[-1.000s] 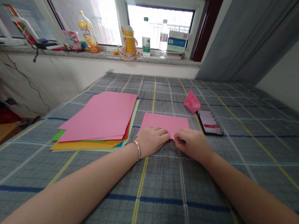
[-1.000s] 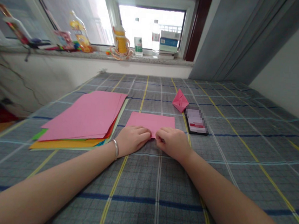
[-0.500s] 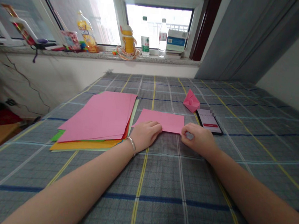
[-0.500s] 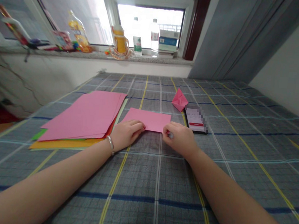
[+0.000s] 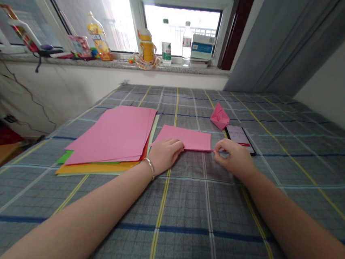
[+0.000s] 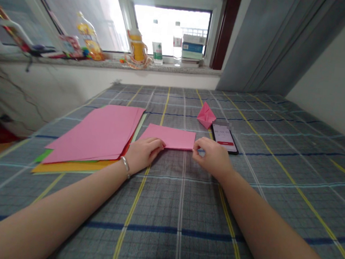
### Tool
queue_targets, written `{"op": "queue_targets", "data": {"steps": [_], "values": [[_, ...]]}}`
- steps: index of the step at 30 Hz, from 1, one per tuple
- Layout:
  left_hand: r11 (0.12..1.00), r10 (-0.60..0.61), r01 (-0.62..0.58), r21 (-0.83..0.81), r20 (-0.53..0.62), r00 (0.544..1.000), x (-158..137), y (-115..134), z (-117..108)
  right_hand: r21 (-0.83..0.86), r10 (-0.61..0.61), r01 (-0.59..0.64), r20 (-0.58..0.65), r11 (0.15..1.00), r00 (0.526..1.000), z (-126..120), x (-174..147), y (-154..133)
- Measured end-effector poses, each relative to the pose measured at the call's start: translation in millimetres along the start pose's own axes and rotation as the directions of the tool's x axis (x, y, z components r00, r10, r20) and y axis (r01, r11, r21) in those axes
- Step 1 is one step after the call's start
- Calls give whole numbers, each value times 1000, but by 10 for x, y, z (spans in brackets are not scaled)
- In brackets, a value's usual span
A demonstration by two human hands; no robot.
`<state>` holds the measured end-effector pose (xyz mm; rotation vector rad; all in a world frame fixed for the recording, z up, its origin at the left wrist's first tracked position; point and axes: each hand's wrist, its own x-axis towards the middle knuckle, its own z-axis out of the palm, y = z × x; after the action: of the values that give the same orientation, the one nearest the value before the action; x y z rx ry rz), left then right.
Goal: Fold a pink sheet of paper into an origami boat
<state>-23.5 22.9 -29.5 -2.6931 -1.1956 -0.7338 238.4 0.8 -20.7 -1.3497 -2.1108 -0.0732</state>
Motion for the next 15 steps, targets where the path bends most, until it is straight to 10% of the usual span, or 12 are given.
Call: {"op": "queue_targets", "data": {"steps": [6,15], "values": [[997,23,-24,-79,-13,1000,-9,-48,-4,-31,-99,95,-177,995,979,-37,-9,-36],[959,283,-283,26,-23,959,16,60,-5,-134,-327,334,72,933,942,83,1,-382]]}}
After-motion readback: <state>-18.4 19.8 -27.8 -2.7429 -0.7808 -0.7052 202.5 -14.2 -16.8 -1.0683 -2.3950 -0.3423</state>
